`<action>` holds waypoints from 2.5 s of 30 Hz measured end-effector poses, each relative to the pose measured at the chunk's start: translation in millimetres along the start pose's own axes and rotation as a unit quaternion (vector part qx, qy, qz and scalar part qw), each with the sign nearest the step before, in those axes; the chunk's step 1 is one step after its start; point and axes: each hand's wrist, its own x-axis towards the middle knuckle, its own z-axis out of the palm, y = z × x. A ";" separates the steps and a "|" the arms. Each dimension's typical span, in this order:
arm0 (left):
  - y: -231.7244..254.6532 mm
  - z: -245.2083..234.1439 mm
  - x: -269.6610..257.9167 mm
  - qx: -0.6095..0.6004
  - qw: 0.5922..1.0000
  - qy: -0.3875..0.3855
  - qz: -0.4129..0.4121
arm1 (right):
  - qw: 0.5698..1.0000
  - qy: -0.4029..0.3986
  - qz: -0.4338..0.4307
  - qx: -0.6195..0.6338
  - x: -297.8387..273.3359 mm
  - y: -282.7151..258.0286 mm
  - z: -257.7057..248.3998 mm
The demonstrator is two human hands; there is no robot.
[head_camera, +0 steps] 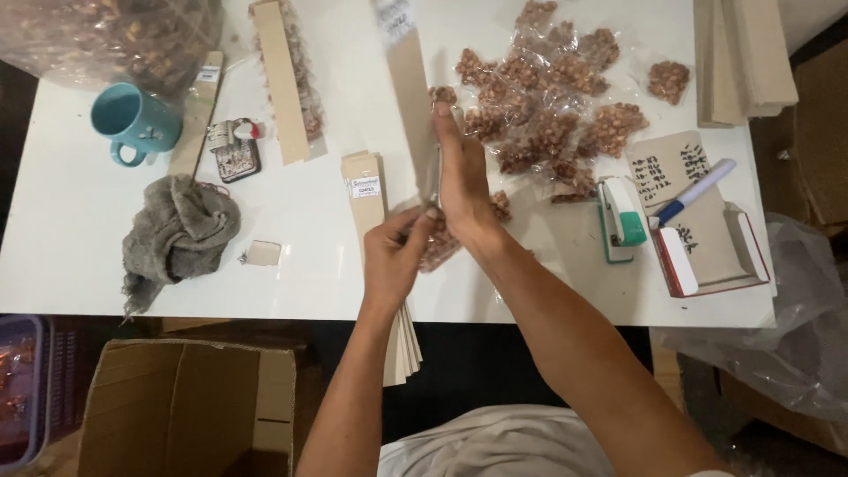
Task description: Attaching cardboard labels to plastic bags of nuts using a manual stapler for retail packaging.
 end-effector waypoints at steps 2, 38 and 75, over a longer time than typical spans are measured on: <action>1.2 5.2 -2.1 0.038 0.999 -0.027 0.014 | 1.000 0.000 0.003 -0.006 0.9 0.8 -3.5; -20.3 -4.0 5.2 -0.012 1.000 -0.004 -0.015 | 0.996 -0.045 -0.046 -0.059 -34.1 -40.0 -5.5; -63.0 -45.9 1.2 -0.227 0.949 0.121 -0.181 | 0.588 -0.040 -0.524 -0.615 9.6 80.0 -79.2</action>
